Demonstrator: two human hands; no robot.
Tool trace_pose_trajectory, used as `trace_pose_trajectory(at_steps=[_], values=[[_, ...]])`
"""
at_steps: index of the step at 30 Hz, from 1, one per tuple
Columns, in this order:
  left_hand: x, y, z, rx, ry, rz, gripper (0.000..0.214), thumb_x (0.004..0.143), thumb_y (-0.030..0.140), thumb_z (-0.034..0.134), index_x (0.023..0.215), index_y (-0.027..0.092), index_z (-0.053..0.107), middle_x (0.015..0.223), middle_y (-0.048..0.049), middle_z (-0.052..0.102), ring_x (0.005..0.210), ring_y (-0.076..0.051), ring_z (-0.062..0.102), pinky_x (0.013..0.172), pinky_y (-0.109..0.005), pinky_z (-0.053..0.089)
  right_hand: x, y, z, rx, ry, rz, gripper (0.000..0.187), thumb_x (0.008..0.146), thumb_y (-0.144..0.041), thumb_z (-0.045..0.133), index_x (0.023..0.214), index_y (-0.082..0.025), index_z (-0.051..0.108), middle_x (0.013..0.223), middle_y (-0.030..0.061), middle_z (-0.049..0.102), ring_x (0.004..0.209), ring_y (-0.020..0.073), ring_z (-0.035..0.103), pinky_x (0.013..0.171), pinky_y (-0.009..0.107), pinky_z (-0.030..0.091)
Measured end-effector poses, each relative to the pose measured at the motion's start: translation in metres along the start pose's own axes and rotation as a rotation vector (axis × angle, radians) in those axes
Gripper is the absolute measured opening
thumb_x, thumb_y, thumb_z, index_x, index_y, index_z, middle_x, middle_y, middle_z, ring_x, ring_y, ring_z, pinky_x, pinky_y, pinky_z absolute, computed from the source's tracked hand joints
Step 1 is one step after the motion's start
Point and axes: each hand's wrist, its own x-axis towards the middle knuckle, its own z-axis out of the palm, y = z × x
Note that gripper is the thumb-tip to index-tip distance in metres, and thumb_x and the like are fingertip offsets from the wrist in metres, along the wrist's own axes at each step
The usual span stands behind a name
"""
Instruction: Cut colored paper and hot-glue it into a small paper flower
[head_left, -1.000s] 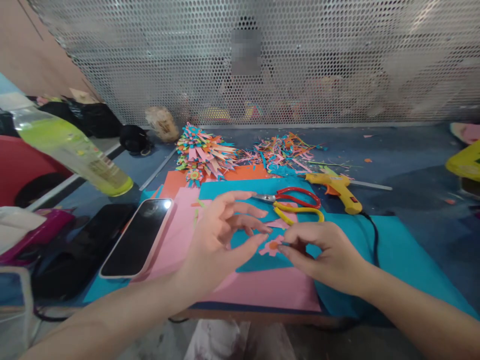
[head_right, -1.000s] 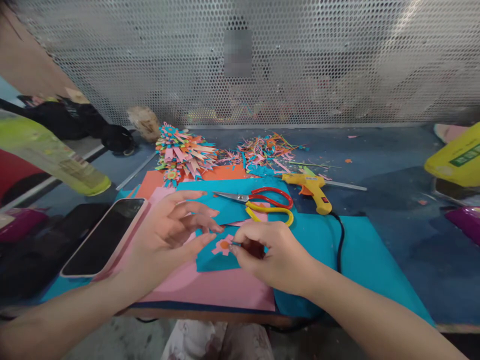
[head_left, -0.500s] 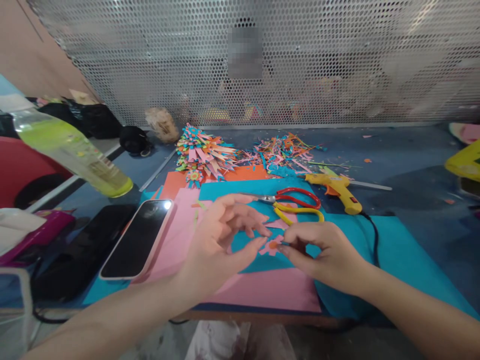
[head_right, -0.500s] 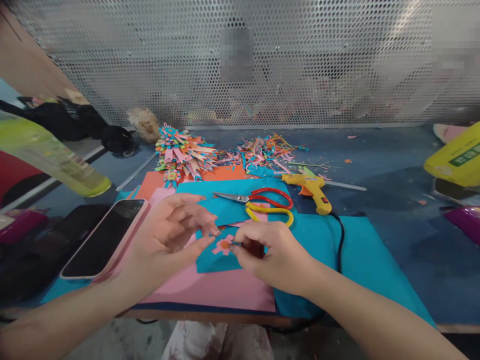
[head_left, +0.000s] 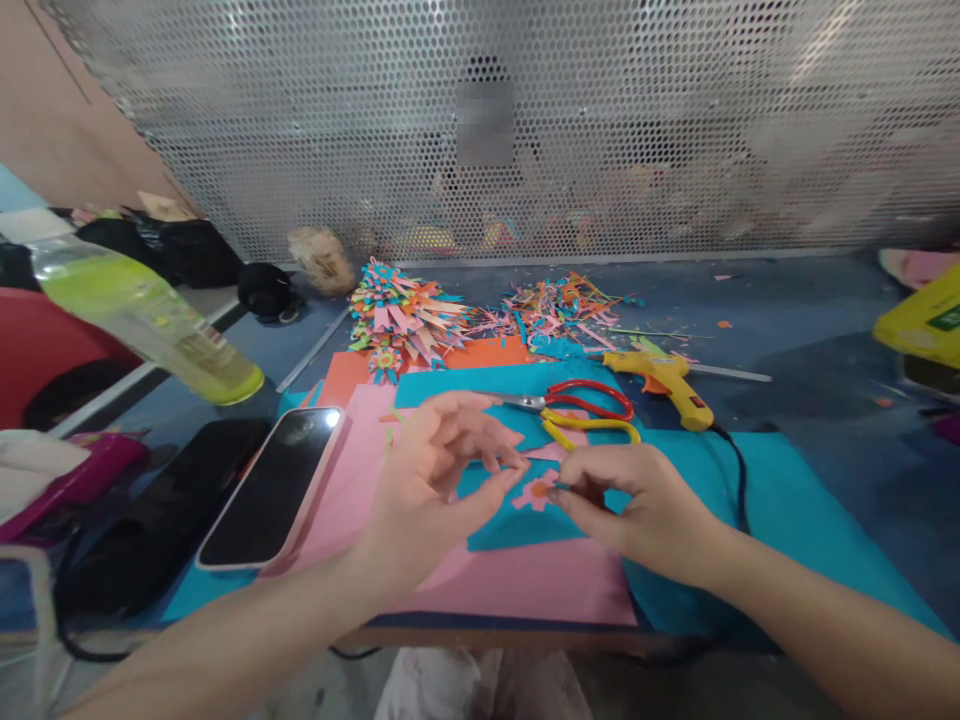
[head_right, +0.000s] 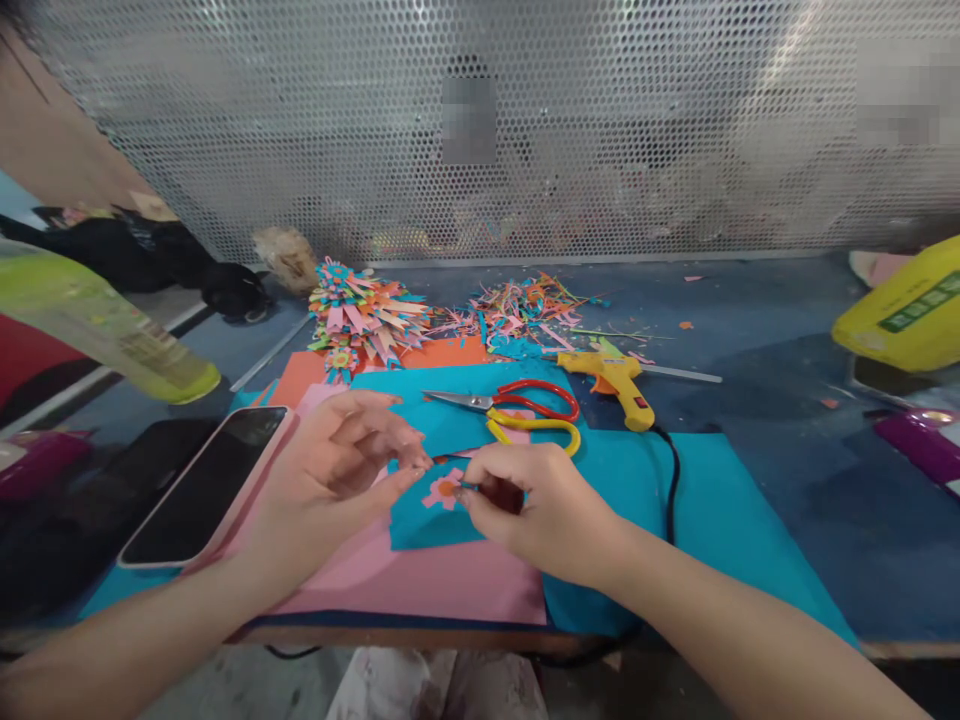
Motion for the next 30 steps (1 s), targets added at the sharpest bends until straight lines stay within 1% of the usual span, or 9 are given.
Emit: trace_pose_trajectory(at_steps=[4,8,11,14,16,19,24,30], values=[[0.0,0.0,0.001,0.015,-0.008,0.006,0.038,0.07,0.007,0.062,0.1,0.023,0.045,0.083,0.0015,0.058,0.075,-0.011,0.059,0.075,-0.028,0.049,-0.001,0.001,0.001,0.011,-0.008,0.011,0.018,0.073,-0.013,0.052,0.057,-0.016,0.045,0.05,-0.0053,0.04,0.044,0.0041,0.034,0.042,0.016,0.029],[0.001,0.002,-0.001,0.054,0.013,0.022,0.035,0.072,0.009,0.061,0.1,0.023,0.045,0.085,0.0005,0.059,0.077,-0.012,0.061,0.076,-0.03,0.048,-0.002,0.002,0.0,-0.001,-0.008,0.029,0.016,0.074,-0.015,0.052,0.058,-0.015,0.047,0.05,-0.005,0.039,0.045,0.0048,0.034,0.042,0.017,0.028],[0.004,0.0,-0.003,0.081,0.014,-0.045,0.036,0.072,0.011,0.06,0.103,0.023,0.044,0.092,-0.0018,0.059,0.082,-0.016,0.062,0.076,-0.032,0.048,-0.002,0.004,0.0,0.02,0.001,0.074,0.014,0.074,-0.017,0.052,0.06,-0.015,0.049,0.05,-0.0045,0.04,0.045,0.0053,0.034,0.042,0.018,0.028],[0.006,-0.004,-0.004,0.053,-0.005,-0.118,0.037,0.073,0.013,0.06,0.104,0.023,0.042,0.094,-0.0028,0.059,0.082,-0.016,0.063,0.072,-0.03,0.05,-0.001,0.005,0.0,0.07,0.012,0.125,0.015,0.074,-0.019,0.053,0.06,-0.015,0.049,0.052,-0.004,0.04,0.045,0.0054,0.034,0.041,0.019,0.027],[0.007,-0.006,-0.004,0.037,-0.011,-0.119,0.037,0.072,0.013,0.06,0.103,0.022,0.042,0.093,-0.0028,0.059,0.08,-0.016,0.063,0.069,-0.029,0.05,0.0,0.005,0.001,0.104,-0.003,0.158,0.015,0.074,-0.021,0.053,0.061,-0.015,0.05,0.052,-0.0037,0.041,0.045,0.0056,0.034,0.041,0.019,0.027],[0.007,-0.006,-0.002,0.057,-0.013,-0.114,0.039,0.07,0.013,0.063,0.102,0.021,0.042,0.091,-0.0026,0.059,0.077,-0.015,0.063,0.068,-0.028,0.05,0.0,0.006,0.002,0.142,-0.038,0.189,0.015,0.076,-0.024,0.052,0.064,-0.014,0.052,0.056,-0.0019,0.046,0.047,0.0062,0.037,0.041,0.019,0.028],[0.009,-0.008,-0.001,0.09,-0.009,-0.108,0.038,0.069,0.013,0.064,0.1,0.021,0.043,0.089,-0.0015,0.058,0.072,-0.012,0.061,0.066,-0.026,0.049,0.0,0.008,0.003,0.155,-0.049,0.188,0.017,0.076,-0.025,0.053,0.063,-0.014,0.054,0.05,-0.0037,0.043,0.043,0.0053,0.036,0.039,0.018,0.027],[0.008,-0.011,-0.001,0.089,-0.008,-0.094,0.038,0.068,0.013,0.064,0.099,0.021,0.044,0.088,-0.0005,0.058,0.073,-0.012,0.061,0.068,-0.027,0.049,0.0,0.008,0.003,0.175,-0.07,0.209,0.015,0.077,-0.025,0.051,0.068,-0.014,0.056,0.057,-0.0011,0.05,0.045,0.006,0.04,0.041,0.019,0.03]])
